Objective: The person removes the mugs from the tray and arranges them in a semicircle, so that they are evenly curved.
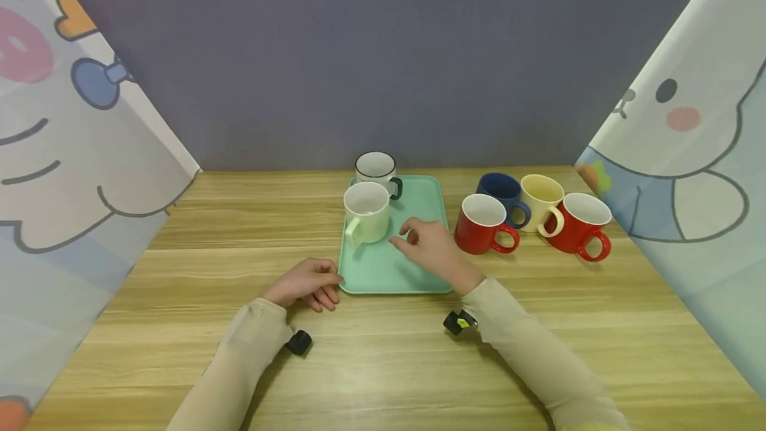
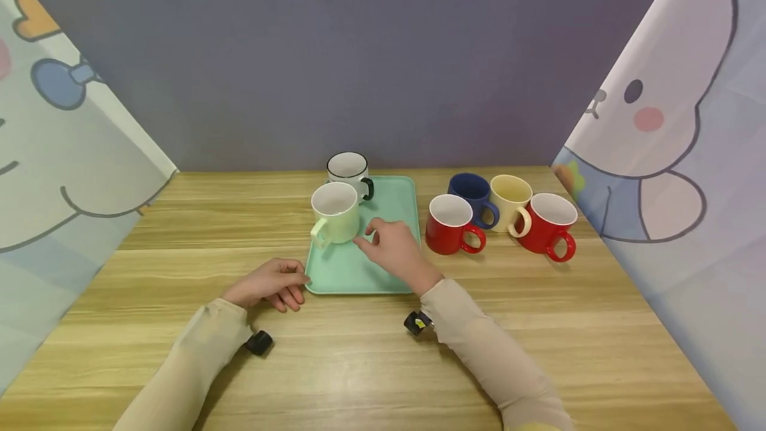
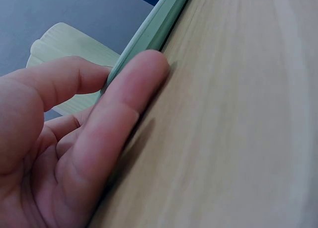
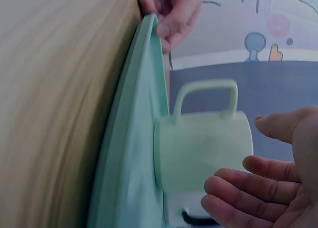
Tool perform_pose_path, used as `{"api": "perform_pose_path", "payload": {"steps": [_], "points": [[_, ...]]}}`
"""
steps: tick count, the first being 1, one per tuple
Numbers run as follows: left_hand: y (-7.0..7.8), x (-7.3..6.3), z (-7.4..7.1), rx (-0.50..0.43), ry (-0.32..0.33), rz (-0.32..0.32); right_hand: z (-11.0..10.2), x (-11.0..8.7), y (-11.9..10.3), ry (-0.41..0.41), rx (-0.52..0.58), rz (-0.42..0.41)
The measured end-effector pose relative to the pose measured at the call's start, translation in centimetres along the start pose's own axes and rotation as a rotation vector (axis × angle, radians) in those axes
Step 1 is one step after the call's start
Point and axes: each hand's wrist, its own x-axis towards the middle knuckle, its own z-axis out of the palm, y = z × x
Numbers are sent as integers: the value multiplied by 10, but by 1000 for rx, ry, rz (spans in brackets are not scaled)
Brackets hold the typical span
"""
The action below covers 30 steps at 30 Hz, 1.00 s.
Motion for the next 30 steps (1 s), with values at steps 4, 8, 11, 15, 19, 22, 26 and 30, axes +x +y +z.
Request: {"api": "perform_pose_path", "payload": {"steps": [4,8,11,15,19,22,26,30], "points": [[1,-1,-1,-2,3,3,14,9,-11,-11,50,-25],[1,-1,-1,-6,1,12,28,17,-20,-22,75,-29],[0,-1,-1,-6,-1,15,37,22,-24,-35,79,-22],[0,-2,0,1,-3,18,47,28,-30,-56,79,-1],[-1,-1,0,3,-4,17,55,34,-35,-62,77,13],[-1,-1,0,4,-7,16,60,37,-37,-49,73,14],[-1,0,-1,4,-9,16,65,42,-39,-36,50,18],[-1,0,-1,-1,-9,14,69,43,-39,-24,55,26]]}}
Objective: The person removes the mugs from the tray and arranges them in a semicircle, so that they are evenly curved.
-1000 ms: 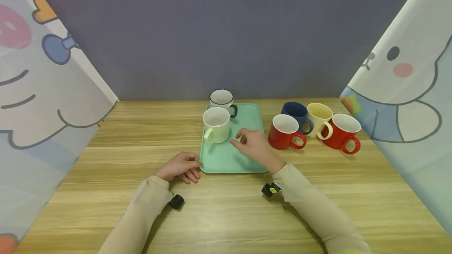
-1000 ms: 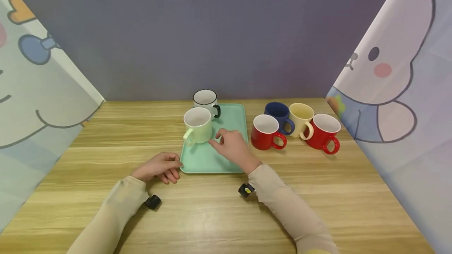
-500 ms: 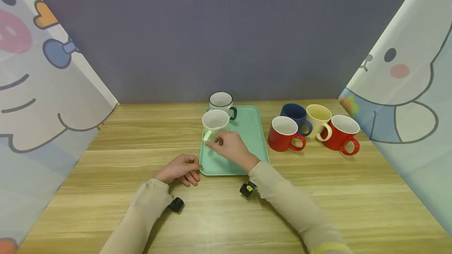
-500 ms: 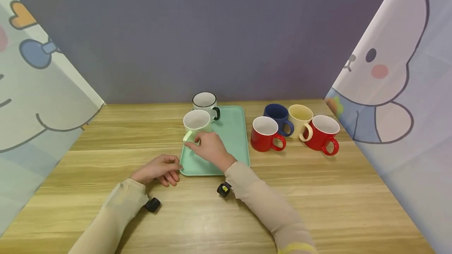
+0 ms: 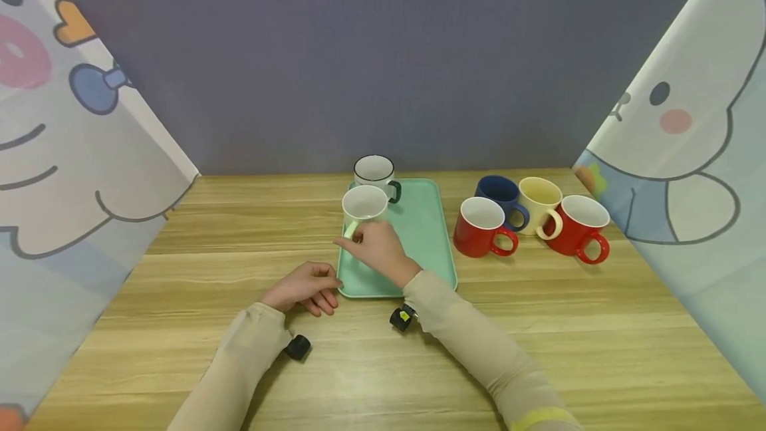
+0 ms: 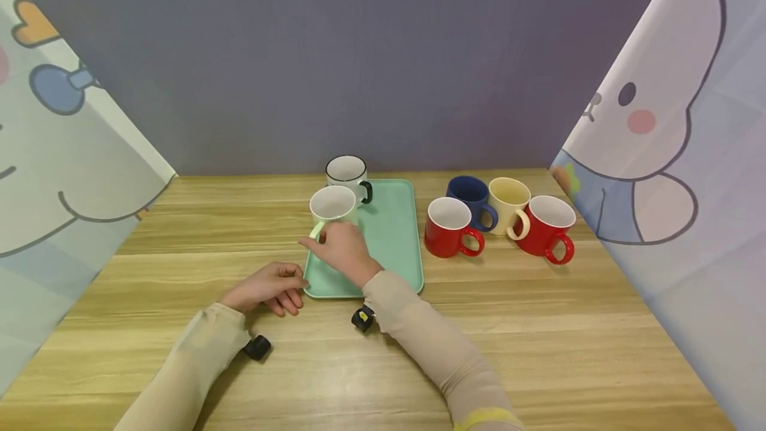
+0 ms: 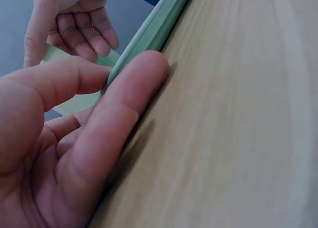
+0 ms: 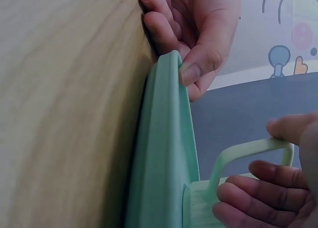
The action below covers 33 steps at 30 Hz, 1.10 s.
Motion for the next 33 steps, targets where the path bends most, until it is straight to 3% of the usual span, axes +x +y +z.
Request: {"api": "perform_pose_path", "payload": {"steps": [8,19,25,33], "points": [[0,0,0,-2,1,4,-7,-5,7,44,51,1],[-1,0,1,-11,8,0,-33,-16,27,3,-41,42],[-1,0,1,-10,10,5,-50,-21,52,33,-85,-10],[0,-1,1,-11,8,4,-74,-25,73,-49,-26,8]]}}
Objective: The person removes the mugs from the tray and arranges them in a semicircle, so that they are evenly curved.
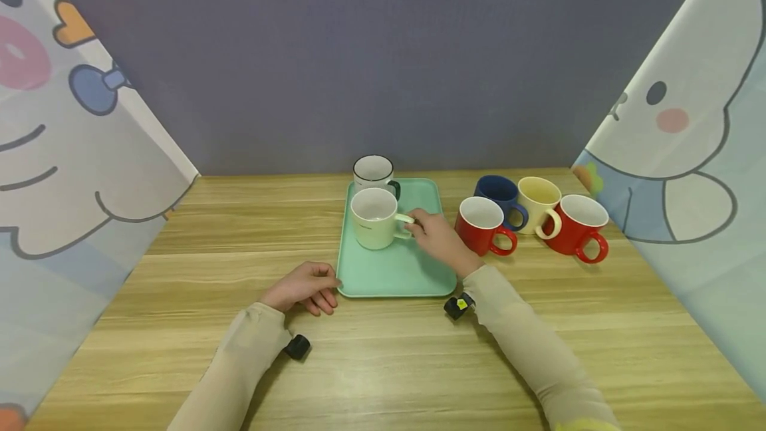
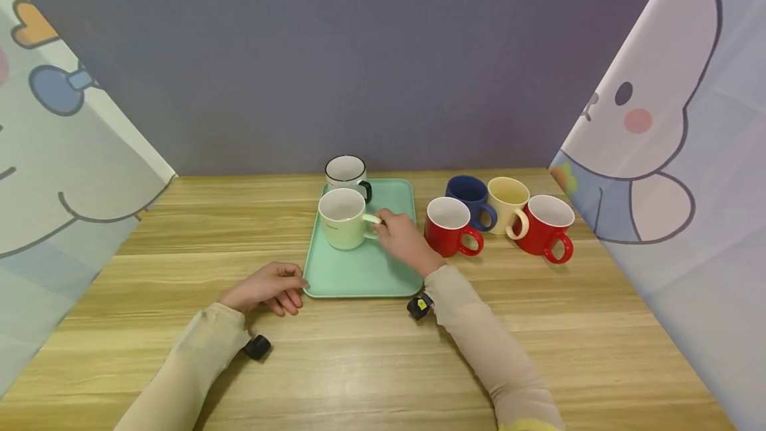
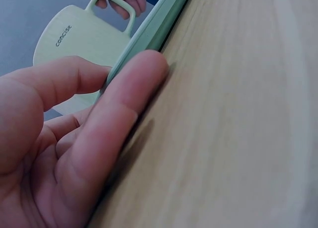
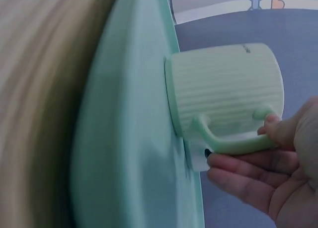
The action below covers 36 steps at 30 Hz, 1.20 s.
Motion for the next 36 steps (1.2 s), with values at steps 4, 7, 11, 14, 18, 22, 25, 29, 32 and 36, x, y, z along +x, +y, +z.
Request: {"api": "perform_pose_path", "payload": {"steps": [4,7,11,14,18,22,25,29,32,36], "points": [[0,0,0,-4,1,-2,-4,-3,5,11,6,-33],[0,0,1,-6,2,-3,-4,-4,8,23,6,-50],[0,-2,1,-4,2,-5,-3,-6,8,33,3,-79],[0,-3,0,-3,1,-7,-3,-7,8,33,3,-86],[-1,-3,0,-3,-1,-5,-3,-8,8,40,3,-80],[-2,-2,-1,0,-2,-6,-5,-10,7,43,13,-71],[-3,0,-1,2,-2,-7,-8,-13,5,38,26,-59],[-4,1,0,3,1,-7,-13,-15,6,40,26,-52],[-5,2,0,2,0,-8,-15,-16,6,53,26,-57],[-5,3,-1,2,-3,-6,-19,-18,5,72,40,-58]]}}
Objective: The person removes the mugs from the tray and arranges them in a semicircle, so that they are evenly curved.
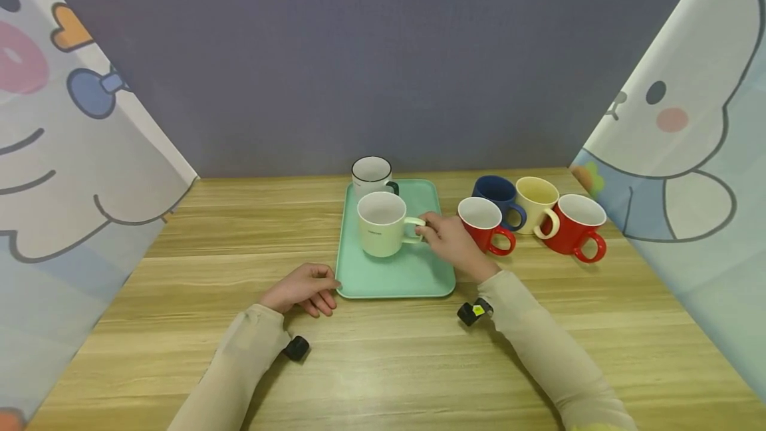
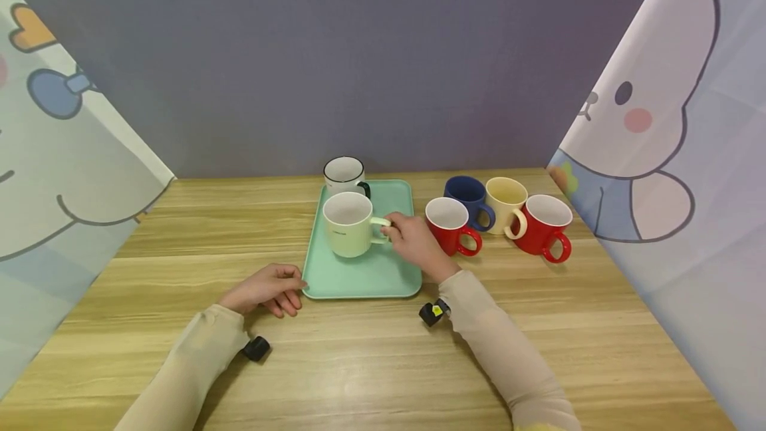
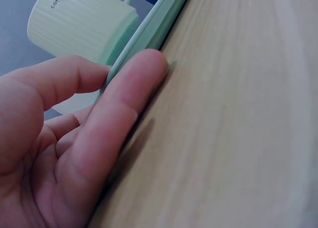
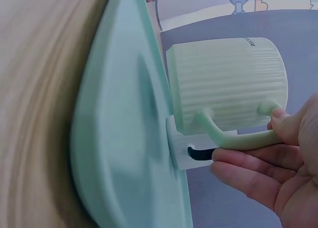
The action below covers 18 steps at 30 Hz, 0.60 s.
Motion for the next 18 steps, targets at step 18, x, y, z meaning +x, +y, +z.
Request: {"api": "perform_pose_path", "payload": {"steps": [18], "points": [[6,-5,0,11,-1,19,-43,-13,-5,129,6,-9]]}}
